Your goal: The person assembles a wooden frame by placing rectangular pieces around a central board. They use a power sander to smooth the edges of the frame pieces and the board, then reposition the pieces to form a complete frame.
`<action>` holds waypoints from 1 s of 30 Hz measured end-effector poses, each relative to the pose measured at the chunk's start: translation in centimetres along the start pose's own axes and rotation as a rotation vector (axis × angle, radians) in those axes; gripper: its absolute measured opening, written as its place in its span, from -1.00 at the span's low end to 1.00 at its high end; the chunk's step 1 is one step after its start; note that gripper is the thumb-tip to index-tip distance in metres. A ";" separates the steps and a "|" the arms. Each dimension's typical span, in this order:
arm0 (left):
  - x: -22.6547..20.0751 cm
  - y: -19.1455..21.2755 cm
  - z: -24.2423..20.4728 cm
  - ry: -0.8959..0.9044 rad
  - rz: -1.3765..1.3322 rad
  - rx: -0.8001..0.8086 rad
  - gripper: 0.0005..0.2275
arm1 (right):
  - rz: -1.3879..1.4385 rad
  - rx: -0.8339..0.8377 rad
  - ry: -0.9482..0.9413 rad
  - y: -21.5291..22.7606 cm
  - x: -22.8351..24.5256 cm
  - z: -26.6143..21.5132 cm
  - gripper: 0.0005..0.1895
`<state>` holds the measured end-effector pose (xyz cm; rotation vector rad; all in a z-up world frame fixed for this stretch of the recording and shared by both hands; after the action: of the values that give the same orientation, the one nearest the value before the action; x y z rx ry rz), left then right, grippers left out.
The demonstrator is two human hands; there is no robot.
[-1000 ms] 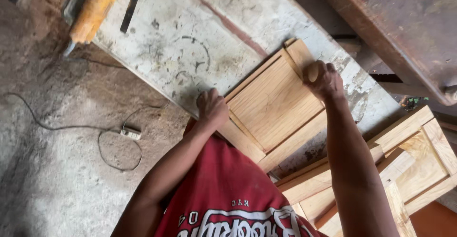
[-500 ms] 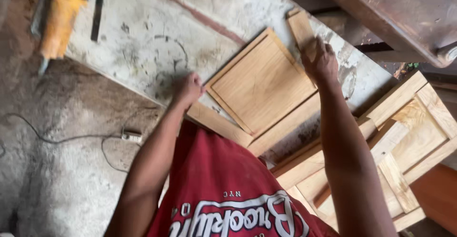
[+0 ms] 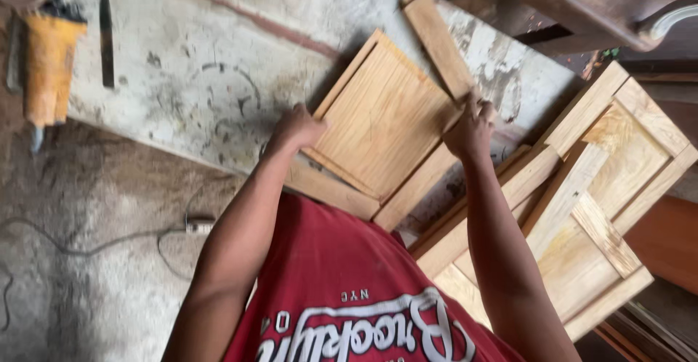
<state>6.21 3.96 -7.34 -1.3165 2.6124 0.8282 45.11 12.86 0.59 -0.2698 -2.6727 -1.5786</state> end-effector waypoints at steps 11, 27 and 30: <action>4.5 8.6 1.6 -0.046 -0.436 -0.160 -0.79 | -0.238 0.095 -0.003 -4.3 -1.6 3.7 0.07; 9.5 13.3 4.9 -0.489 -1.246 -0.310 -0.92 | -0.147 0.093 0.863 -11.8 19.9 -21.2 -0.44; 12.0 14.3 4.0 -0.259 -1.217 -0.390 -0.90 | -0.183 0.036 0.812 -10.8 19.7 -19.2 -0.40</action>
<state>-12.88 4.27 -8.51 -2.2308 1.0561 1.0938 22.74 -6.25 2.71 0.5219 -2.1059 -1.2790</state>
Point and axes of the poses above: each hand's wrist, its own z-axis towards the middle knuckle, its own y-axis out of the back of the hand, x = y × z, the point moved 8 cm from there along z, towards the middle knuckle, and after that the axes turned 6 degrees about -z, right-handed, at the moved point
